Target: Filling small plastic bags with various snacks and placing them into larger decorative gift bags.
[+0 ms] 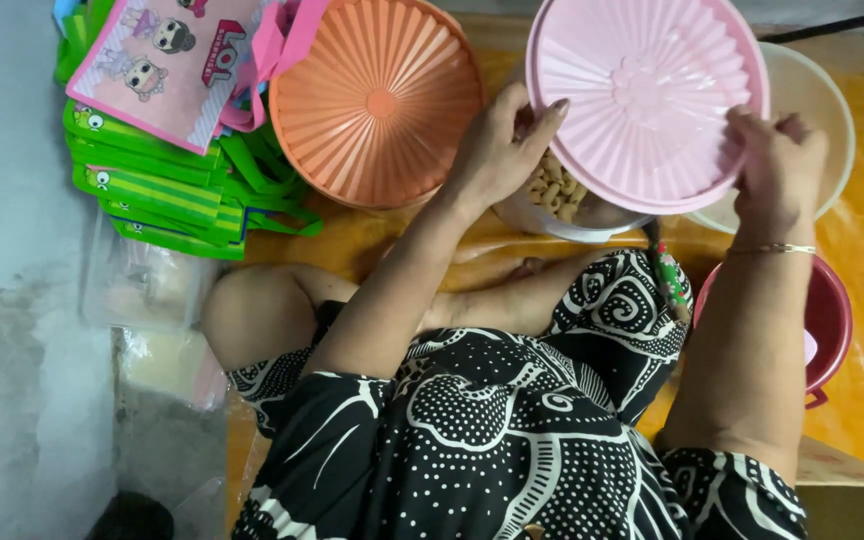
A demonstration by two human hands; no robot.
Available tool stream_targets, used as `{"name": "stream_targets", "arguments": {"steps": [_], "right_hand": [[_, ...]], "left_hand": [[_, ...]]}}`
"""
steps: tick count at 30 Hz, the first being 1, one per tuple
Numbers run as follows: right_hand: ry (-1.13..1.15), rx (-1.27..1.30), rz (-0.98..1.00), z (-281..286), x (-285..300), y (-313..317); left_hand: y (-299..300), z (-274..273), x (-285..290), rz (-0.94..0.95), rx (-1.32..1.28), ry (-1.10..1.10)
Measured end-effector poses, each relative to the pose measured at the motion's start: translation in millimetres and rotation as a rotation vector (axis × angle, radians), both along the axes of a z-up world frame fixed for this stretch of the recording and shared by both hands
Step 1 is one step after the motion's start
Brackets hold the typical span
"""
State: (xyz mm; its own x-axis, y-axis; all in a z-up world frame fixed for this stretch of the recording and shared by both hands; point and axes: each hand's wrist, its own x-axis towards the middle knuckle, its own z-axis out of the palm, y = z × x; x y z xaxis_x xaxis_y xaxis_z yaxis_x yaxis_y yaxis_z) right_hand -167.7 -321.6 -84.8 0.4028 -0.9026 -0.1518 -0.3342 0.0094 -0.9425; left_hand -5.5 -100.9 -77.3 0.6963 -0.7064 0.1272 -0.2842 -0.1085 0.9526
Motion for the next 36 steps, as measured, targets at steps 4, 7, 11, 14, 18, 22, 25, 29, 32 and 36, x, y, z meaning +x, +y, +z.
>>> {"name": "stream_targets", "arguments": {"steps": [4, 7, 11, 14, 18, 22, 25, 29, 32, 36], "right_hand": [[-0.23, -0.048, -0.051, 35, -26, -6], [-0.279, 0.041, -0.057, 32, -68, -18], [-0.196, 0.005, -0.127, 20, -142, -3], [-0.068, -0.045, -0.242, 7, -196, 15], [0.001, -0.133, -0.572, -38, -269, 26], [0.132, -0.298, -0.628, -103, -343, 17], [0.221, -0.302, -0.741, -144, -368, 6], [0.494, -0.281, -0.596, -125, -345, 22], [0.661, -0.163, -0.528, -107, -328, 27], [0.703, 0.043, -0.504, -85, -304, 37]], "left_hand": [[0, 22, -3, -0.107, -0.317, -0.035], [6, 10, -3, -0.116, -0.246, -0.123], [24, -18, -5, -0.036, -0.172, -0.032], [35, -12, -10, -0.13, -0.163, -0.003], [39, -24, -18, -0.204, -0.095, 0.024], [36, -32, -28, -0.293, -0.049, 0.135], [32, -37, -32, -0.322, -0.017, 0.124], [36, -38, -37, -0.334, -0.015, 0.183], [40, -44, -37, -0.33, -0.02, 0.281], [46, -48, -36, -0.323, 0.014, 0.354]]}}
